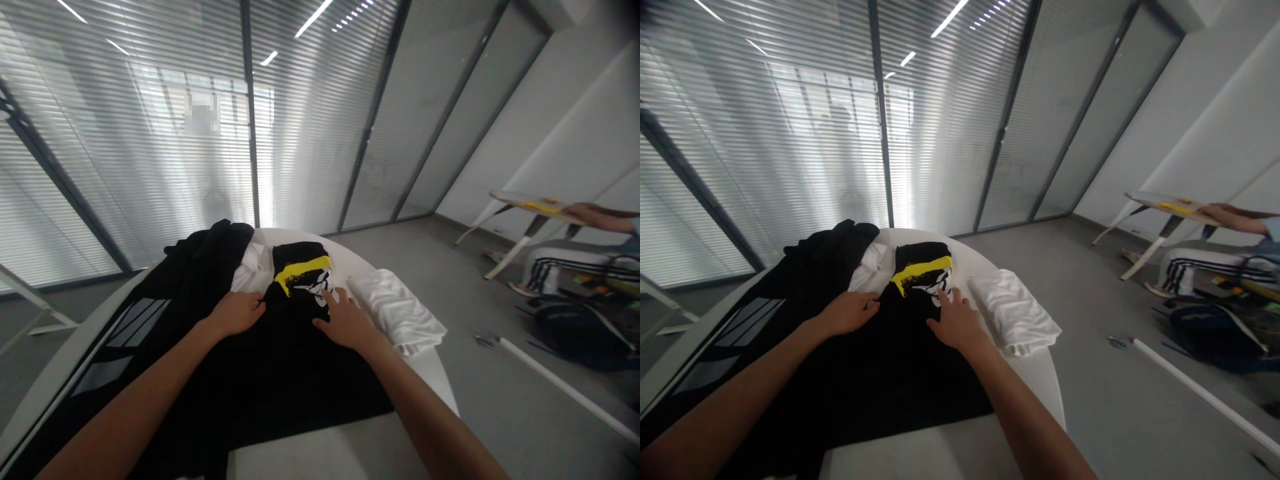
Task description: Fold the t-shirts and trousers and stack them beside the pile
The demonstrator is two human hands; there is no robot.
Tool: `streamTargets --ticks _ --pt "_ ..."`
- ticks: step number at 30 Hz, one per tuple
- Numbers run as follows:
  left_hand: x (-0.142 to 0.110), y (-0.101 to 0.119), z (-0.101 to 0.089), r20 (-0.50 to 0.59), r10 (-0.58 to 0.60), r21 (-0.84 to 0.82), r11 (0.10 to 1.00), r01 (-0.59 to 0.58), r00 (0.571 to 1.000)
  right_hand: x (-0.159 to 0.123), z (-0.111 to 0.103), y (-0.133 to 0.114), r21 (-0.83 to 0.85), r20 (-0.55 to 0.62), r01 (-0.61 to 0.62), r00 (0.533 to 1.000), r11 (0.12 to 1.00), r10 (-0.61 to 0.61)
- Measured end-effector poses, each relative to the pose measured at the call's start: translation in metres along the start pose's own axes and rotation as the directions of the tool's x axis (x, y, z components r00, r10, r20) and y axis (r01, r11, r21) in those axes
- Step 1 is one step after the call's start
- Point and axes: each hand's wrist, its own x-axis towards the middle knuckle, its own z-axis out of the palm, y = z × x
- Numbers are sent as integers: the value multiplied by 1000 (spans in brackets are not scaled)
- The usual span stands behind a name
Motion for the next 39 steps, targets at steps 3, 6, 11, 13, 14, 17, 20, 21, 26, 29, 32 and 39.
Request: streamTargets --ticks 3,6,11,13,14,17,20,21,26,29,32,39 --pt "-23 10 -4 39 10 -15 1000 -10 999 -13 -3 3 -24 45 -8 999 1000 9" --pt "-37 15 -5 87 39 -251 968 -16 995 -20 0 3 -48 66 3 998 999 0" --pt "-46 25 -7 141 40 -594 803 52 989 -18 7 6 -32 93 35 995 999 -32" --pt "-49 29 -7 292 -7 -655 728 205 956 -17 8 6 -20 90 38 995 999 -36" --pt "-50 31 -7 370 -13 -668 691 276 929 -17 8 6 -14 87 42 995 999 -40" --pt "-53 29 -9 463 -9 -678 640 361 886 -20 4 9 -7 75 49 996 999 -49" --pt "-57 22 -16 456 -23 -627 701 340 889 -25 -1 14 -26 93 15 996 1000 -12" --pt "-59 20 -20 472 -5 -597 734 325 881 -27 -2 16 -30 108 5 994 1000 -2" --pt "-70 22 -39 590 160 -545 802 245 791 -31 -2 21 -31 197 37 980 999 -30" --pt "-68 26 -32 595 216 -575 788 222 774 -30 -2 20 -3 229 65 971 998 -63" --pt "-61 29 -13 497 217 -656 728 200 840 -30 -5 19 51 236 120 963 991 -129" --pt "-39 25 16 341 54 -807 529 263 938 -21 -3 15 -6 34 141 989 990 -141"
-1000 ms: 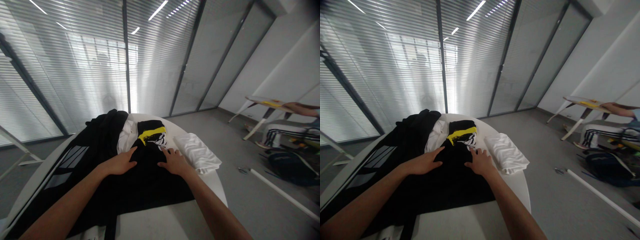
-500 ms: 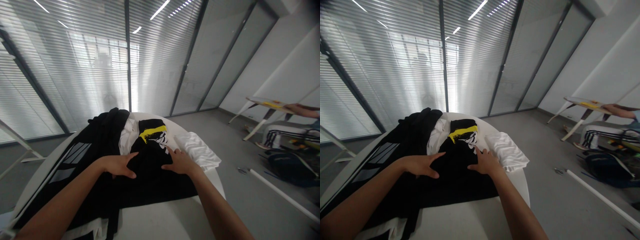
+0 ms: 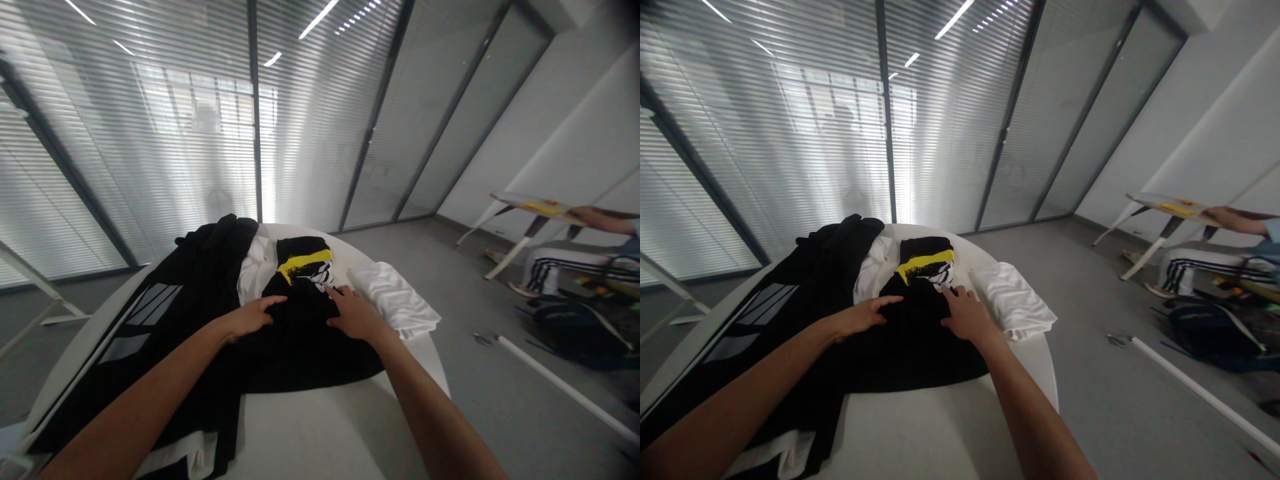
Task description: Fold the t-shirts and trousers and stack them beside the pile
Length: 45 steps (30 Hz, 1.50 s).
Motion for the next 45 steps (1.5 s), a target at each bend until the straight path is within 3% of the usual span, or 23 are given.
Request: streamTargets --ticks 3,5,9,14,16,18,22,25,28,30,32,34,36,38,40,42,45 --pt "4 -1 -4 -138 -18 -34 999 13 990 6 4 0 -24 -82 -65 995 998 62" --pt "1 2 -6 -140 -32 -21 999 29 990 5 5 -2 -27 -85 -68 994 997 65" --pt "-12 9 -8 115 -123 19 992 122 986 -2 3 -5 -7 4 10 1000 1000 -10" --pt "-16 9 -20 408 -220 68 975 211 886 -6 -4 -4 109 75 93 992 990 -101" --pt "-15 9 -25 450 -242 130 970 205 860 -8 -9 0 162 102 114 986 980 -132" --pt "-16 12 -29 431 -243 184 967 178 869 -12 -15 5 159 122 102 985 982 -122" --pt "-27 23 -35 408 -219 297 950 98 886 -22 -23 12 15 162 -29 986 999 26" --pt "-36 28 -33 471 -235 392 919 36 850 -22 -19 9 -17 200 -23 979 1000 26" --pt "-37 25 -21 544 -295 434 900 37 785 -17 -9 -2 0 160 21 987 1000 -20" --pt "-35 22 -10 610 -298 379 923 60 735 -13 -4 -8 24 99 29 995 999 -32" --pt "-33 20 -1 673 -205 219 973 74 710 -9 -2 -12 68 34 23 999 997 -25" --pt "-33 21 2 677 -34 -38 996 81 735 -7 -5 -12 116 -37 -3 999 993 7" --pt "-34 22 0 607 105 -272 959 82 788 -5 -8 -10 163 -102 -21 994 986 38" --pt "-35 23 -9 543 133 -335 940 69 829 -3 -10 -9 191 -147 -27 988 981 56" --pt "-36 23 -21 522 45 -204 976 73 852 -3 -11 -10 199 -157 -30 986 980 61" --pt "-36 22 -34 528 -121 27 992 126 840 -4 -9 -10 185 -136 -27 989 982 53" --pt "-37 23 -47 591 -316 244 947 209 742 -10 -8 -7 130 -64 7 998 991 1"
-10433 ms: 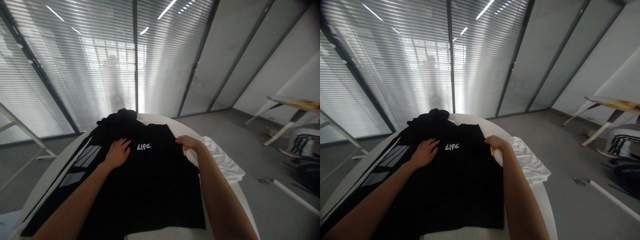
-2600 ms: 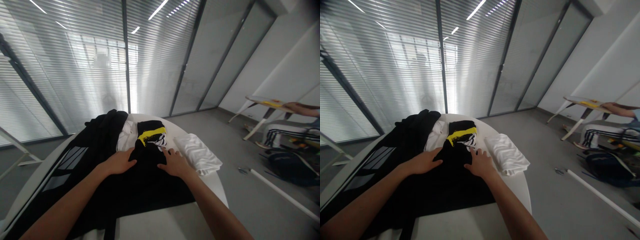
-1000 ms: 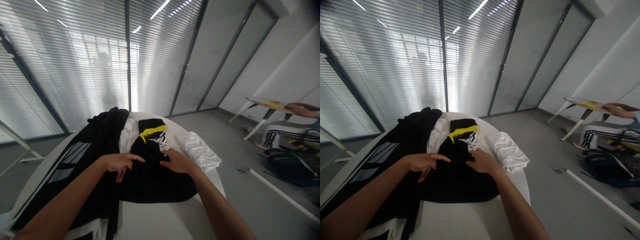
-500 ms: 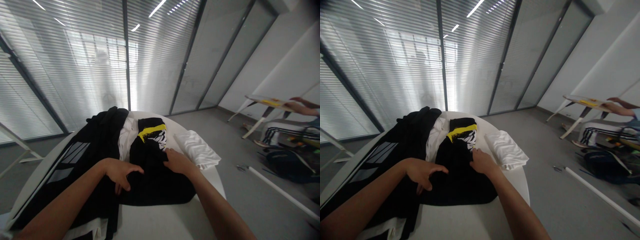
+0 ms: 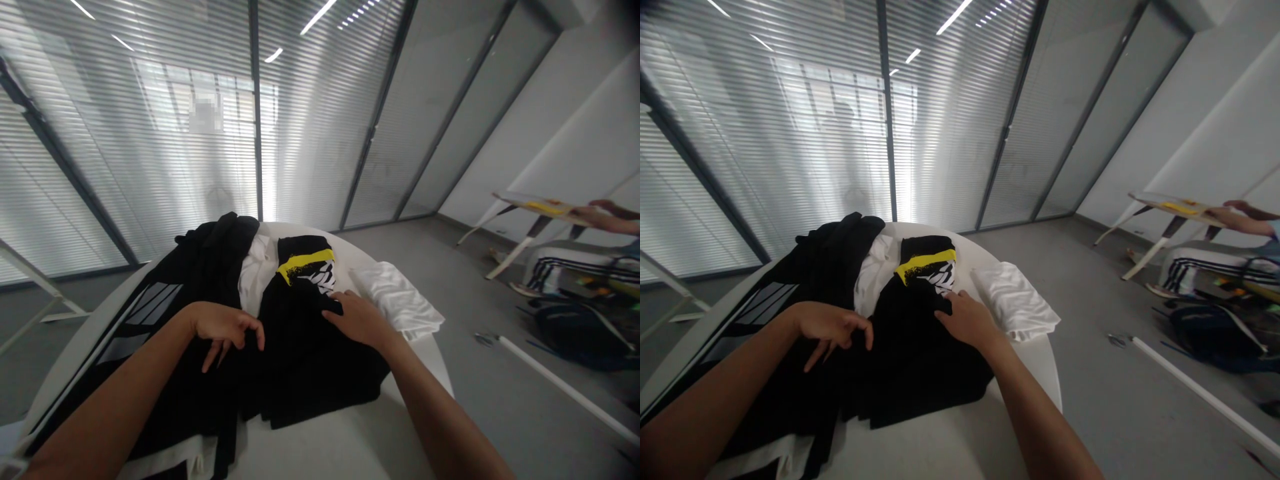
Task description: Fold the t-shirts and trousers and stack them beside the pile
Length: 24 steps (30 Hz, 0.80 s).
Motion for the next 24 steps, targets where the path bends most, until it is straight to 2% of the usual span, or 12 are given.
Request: streamTargets --ticks 3,7,10,13,14,16,18,19,22,24 --pt "-7 2 -2 146 17 -13 1000 -15 989 -8 -3 7 -72 125 -4 992 997 13" --pt "-17 1 -5 202 90 -66 995 -78 975 -13 -6 13 -82 257 -8 966 997 29" --pt "-25 -5 -10 187 159 -101 985 -142 969 -12 -8 13 21 245 74 966 997 -76" --pt "-29 -5 -11 150 199 -87 978 -188 968 -9 -12 9 185 183 156 964 970 -190" --pt "-29 -4 -10 118 164 -55 986 -159 979 -8 -15 7 248 156 162 966 955 -205" --pt "-27 -1 -7 -9 30 37 999 -30 1000 -7 -20 2 368 101 160 972 916 -211" --pt "-23 1 -5 -183 -75 121 988 98 980 -7 -23 -5 451 49 158 978 878 -201" --pt "-21 1 -4 -263 -79 152 981 123 961 -8 -24 -10 471 26 158 981 868 -193" --pt "-17 0 -6 -453 58 251 966 65 890 -10 -22 -29 479 -12 155 985 864 -170" --pt "-13 0 -8 -584 196 324 946 5 788 -12 -17 -43 491 -32 166 985 855 -172"
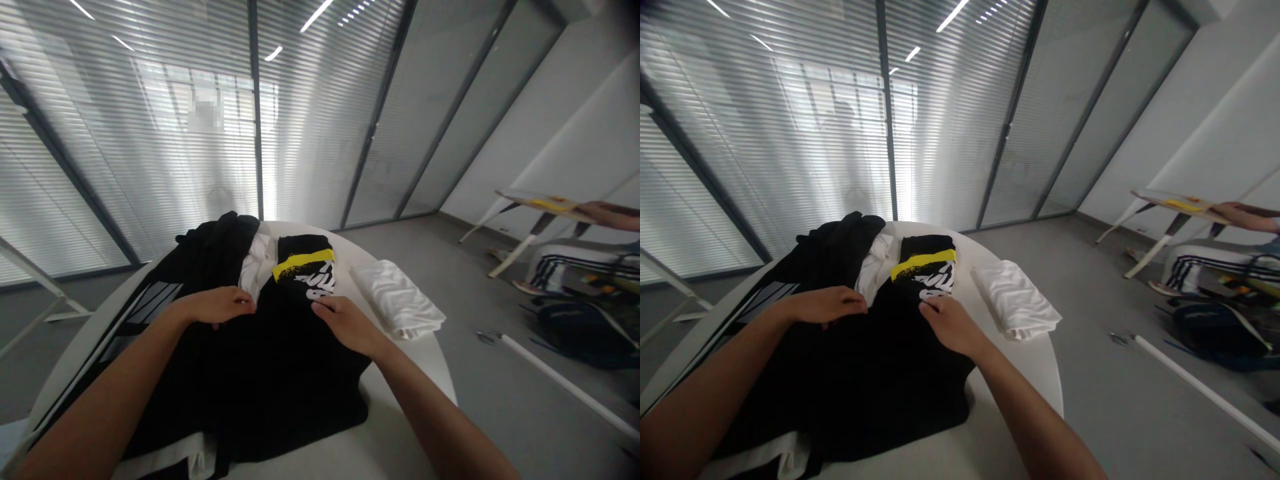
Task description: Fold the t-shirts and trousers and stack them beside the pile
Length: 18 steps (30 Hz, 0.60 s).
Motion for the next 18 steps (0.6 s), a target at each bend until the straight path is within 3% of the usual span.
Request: streamTargets --ticks 3,8,11,14,18 --pt "10 4 7 -200 44 -48 997 -55 979 -2 18 -12 78 -21 17 1000 997 -15" --pt "27 12 32 -88 8 -256 966 -31 996 -9 42 -26 266 58 105 990 958 -125" --pt "32 14 41 -109 4 -285 958 -35 994 -15 46 -30 336 194 125 961 934 -199" --pt "32 12 41 -154 -75 -388 922 10 985 -23 39 -30 243 335 82 928 967 -163" --pt "29 9 38 -183 -185 -480 874 76 966 -33 27 -30 0 424 78 903 997 -71"
